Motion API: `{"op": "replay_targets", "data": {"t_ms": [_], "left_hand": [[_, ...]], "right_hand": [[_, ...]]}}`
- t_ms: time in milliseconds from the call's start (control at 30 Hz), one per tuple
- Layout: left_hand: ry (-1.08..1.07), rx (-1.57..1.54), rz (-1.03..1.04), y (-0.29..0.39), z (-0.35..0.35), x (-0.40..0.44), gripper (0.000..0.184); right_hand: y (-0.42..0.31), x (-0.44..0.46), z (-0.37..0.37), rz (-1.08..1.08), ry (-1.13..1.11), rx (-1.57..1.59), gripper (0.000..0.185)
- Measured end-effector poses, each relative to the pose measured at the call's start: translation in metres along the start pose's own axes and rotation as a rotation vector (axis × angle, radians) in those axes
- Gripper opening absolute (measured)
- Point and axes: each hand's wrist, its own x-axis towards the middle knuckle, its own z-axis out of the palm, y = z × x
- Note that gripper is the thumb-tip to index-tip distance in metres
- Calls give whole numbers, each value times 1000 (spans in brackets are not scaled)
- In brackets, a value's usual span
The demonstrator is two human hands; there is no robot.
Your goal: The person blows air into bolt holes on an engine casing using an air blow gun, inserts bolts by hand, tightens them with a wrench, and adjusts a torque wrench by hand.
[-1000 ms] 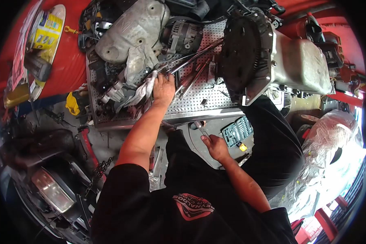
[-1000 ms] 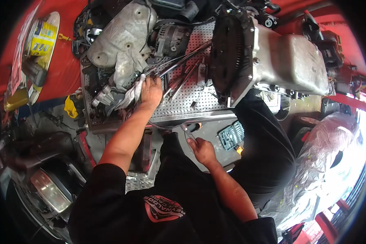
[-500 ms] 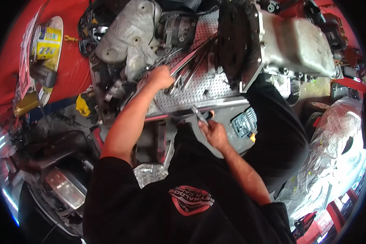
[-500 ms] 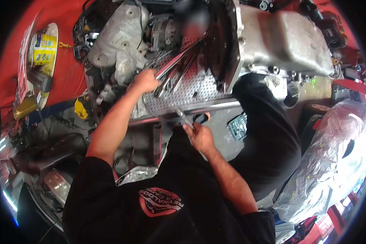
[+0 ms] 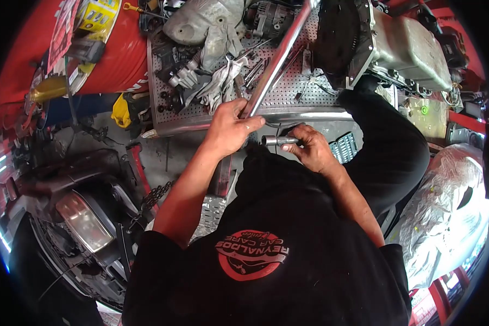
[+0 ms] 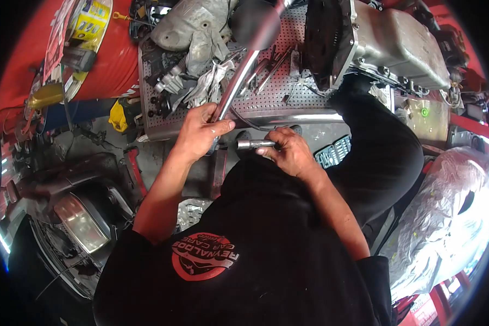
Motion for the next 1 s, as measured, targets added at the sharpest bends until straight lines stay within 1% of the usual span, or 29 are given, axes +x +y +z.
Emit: {"op": "replay_targets", "data": {"t_ms": [33, 67, 100, 133, 167, 200, 267, 300, 333, 433, 467, 533, 567, 633, 667, 733, 767, 800, 867, 900, 933, 967, 1000], "left_hand": [[-39, -215, 8, -1, 1, -6, 17], [-83, -430, 9, -2, 3, -13, 15], [-111, -568, 44, 3, 5, -19, 15], [-119, -569, 57, 2, 9, -22, 15], [-73, -610, 108, 1, 14, -24, 15], [-27, -650, 157, 1, 18, -27, 15], [-22, -701, 153, 6, 17, -36, 14], [-9, -745, 155, 6, 16, -40, 14], [4, -790, 157, 5, 15, -43, 14], [44, -722, 197, -3, 11, -48, 14], [63, -672, 226, -5, 10, -50, 14], [71, -663, 211, -6, 10, -56, 13], [53, -638, 210, -7, 10, -57, 13], [46, -581, 213, -10, 10, -56, 12], [54, -582, 220, -10, 10, -57, 12], [101, -306, 186, -5, 15, -63, 11], [99, -272, 251, 1, 21, -68, 10], [70, -242, 230, 4, 24, -71, 11], [89, -178, 282, 3, 30, -66, 13], [94, -187, 285, 5, 33, -68, 13], [76, -126, 298, 17, 34, -70, 14], [55, -66, 308, 25, 36, -72, 15], [59, -78, 315, 31, 39, -73, 15]], "right_hand": [[-17, -5, -5, -44, 2, 2, 38], [-30, -11, -7, -32, -4, -1, 38], [-42, -15, -11, -48, -17, -59, 43], [-50, -15, -12, -75, -19, -123, 48], [-57, -18, -7, -88, 34, -124, 52], [-64, -22, -4, -91, 42, -132, 52], [-74, -25, -2, -4, 66, -120, 54], [-76, -30, -1, 126, 23, -11, 56], [-75, -35, 2, 118, 29, -16, 56], [-64, -46, 11, 105, 46, 131, 56], [-65, -47, 14, 101, 43, 130, 56], [-73, -45, 18, 169, 78, 154, 54], [-73, -45, 18, 169, 80, 153, 54], [-71, -40, 18, -112, 260, -9, 52], [-69, -37, 16, -122, 258, -12, 52], [-63, -34, 9, -39, 160, 0, 51], [-56, -31, 13, 44, 48, 158, 51], [-49, -30, 17, 29, 16, 228, 51], [-42, -32, 25, 114, -52, 243, 52], [-43, -35, 31, 106, -26, 358, 52], [-33, -37, 39, 52, 16, 374, 52], [-33, -39, 37, 53, 38, 374, 50], [-31, -40, 34, 52, 63, 374, 47]]}}
